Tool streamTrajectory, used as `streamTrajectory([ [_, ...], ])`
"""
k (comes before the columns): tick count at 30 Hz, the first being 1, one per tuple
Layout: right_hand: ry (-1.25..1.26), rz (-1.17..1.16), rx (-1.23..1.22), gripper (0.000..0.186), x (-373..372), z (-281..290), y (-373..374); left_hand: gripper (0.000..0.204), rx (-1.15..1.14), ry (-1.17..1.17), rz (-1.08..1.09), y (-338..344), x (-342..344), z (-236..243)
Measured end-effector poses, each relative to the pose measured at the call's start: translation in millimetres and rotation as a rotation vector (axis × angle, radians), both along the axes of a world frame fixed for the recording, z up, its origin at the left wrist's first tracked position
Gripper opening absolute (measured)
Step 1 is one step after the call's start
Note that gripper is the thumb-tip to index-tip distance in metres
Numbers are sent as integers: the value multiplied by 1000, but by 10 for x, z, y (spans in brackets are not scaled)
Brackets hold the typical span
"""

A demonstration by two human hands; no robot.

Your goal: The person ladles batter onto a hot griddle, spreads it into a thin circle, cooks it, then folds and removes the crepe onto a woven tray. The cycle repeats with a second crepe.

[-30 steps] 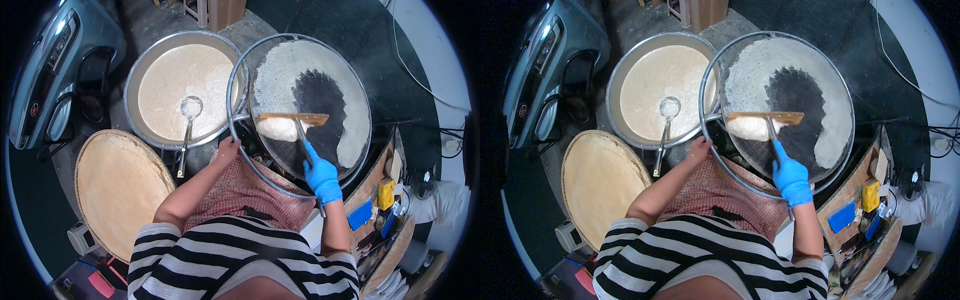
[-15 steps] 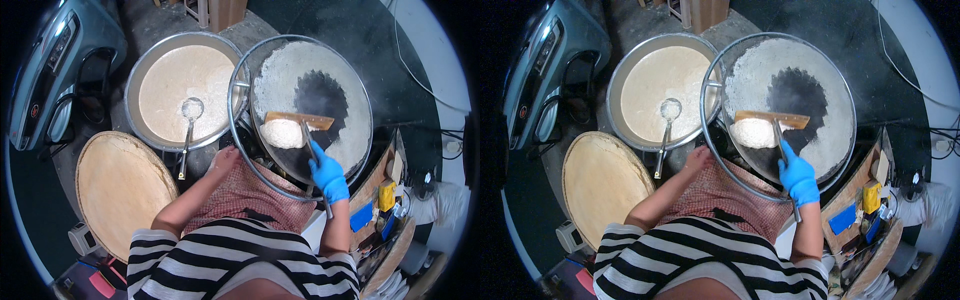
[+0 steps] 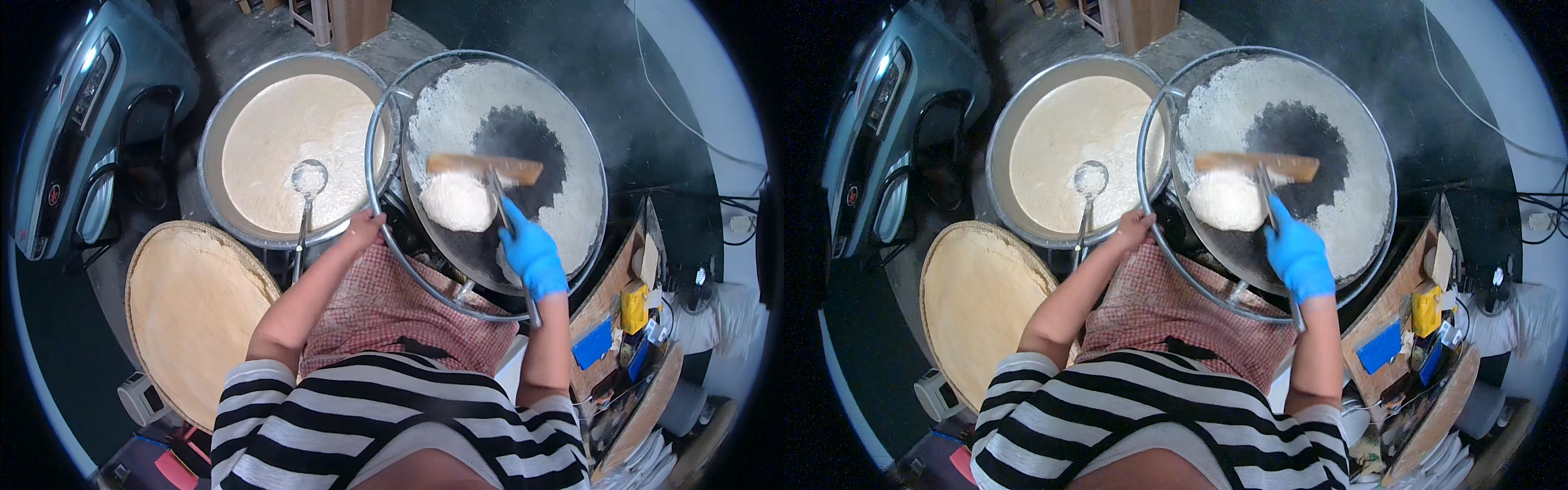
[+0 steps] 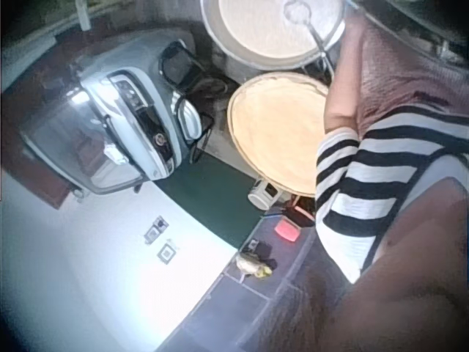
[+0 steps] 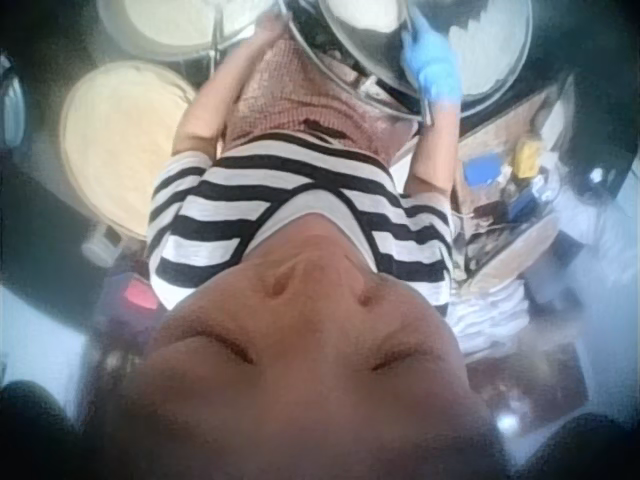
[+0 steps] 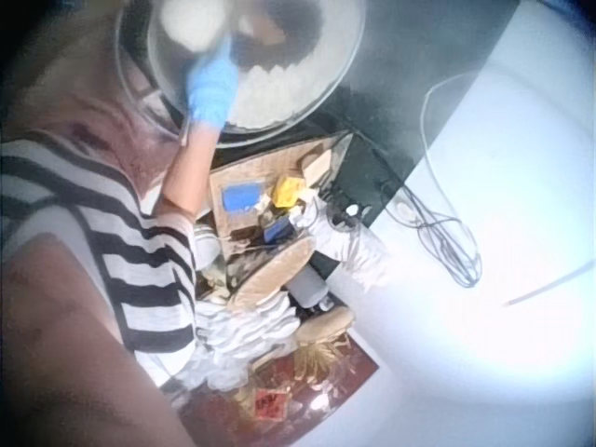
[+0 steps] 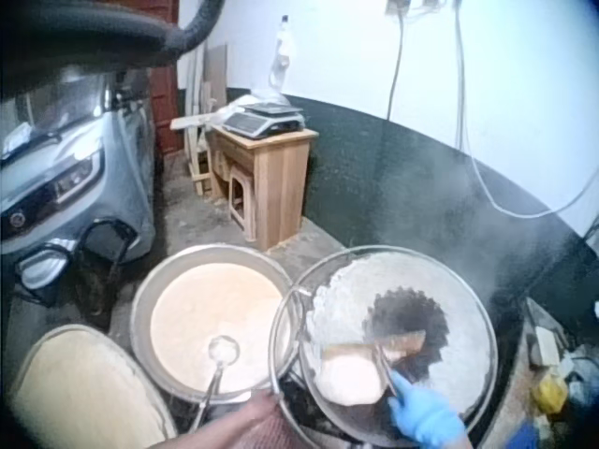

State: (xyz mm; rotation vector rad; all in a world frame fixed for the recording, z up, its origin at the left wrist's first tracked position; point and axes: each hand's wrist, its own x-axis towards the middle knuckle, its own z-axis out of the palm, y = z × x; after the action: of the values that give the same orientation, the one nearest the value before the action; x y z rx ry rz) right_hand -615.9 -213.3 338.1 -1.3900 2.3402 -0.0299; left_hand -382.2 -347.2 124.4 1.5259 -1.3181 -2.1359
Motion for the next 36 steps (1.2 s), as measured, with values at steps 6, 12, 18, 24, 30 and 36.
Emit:
streamTrajectory([
  [6, 20, 4, 43, 53, 248, -214, -148, 23, -38, 68, 55, -146, 165, 141],
  [12, -56, -31, 21, 52, -39, -46, -8, 20, -14, 132, 70, 689, 233, 90],
  [18, 38, 39, -75, 54, 62, -407, -381, 23, 43, 9, 114, 1053, -82, 79],
  [24, 13, 66, 102, 57, -111, -199, 95, 25, -257, -112, -123, 367, 81, -91],
  [30, -71, 137, -169, 54, -257, -483, -484, 24, 5, 51, 124, -32, 73, -46],
  [36, -217, 250, -221, 42, -945, -628, -914, 23, -119, 93, 191, 934, 44, 78],
])
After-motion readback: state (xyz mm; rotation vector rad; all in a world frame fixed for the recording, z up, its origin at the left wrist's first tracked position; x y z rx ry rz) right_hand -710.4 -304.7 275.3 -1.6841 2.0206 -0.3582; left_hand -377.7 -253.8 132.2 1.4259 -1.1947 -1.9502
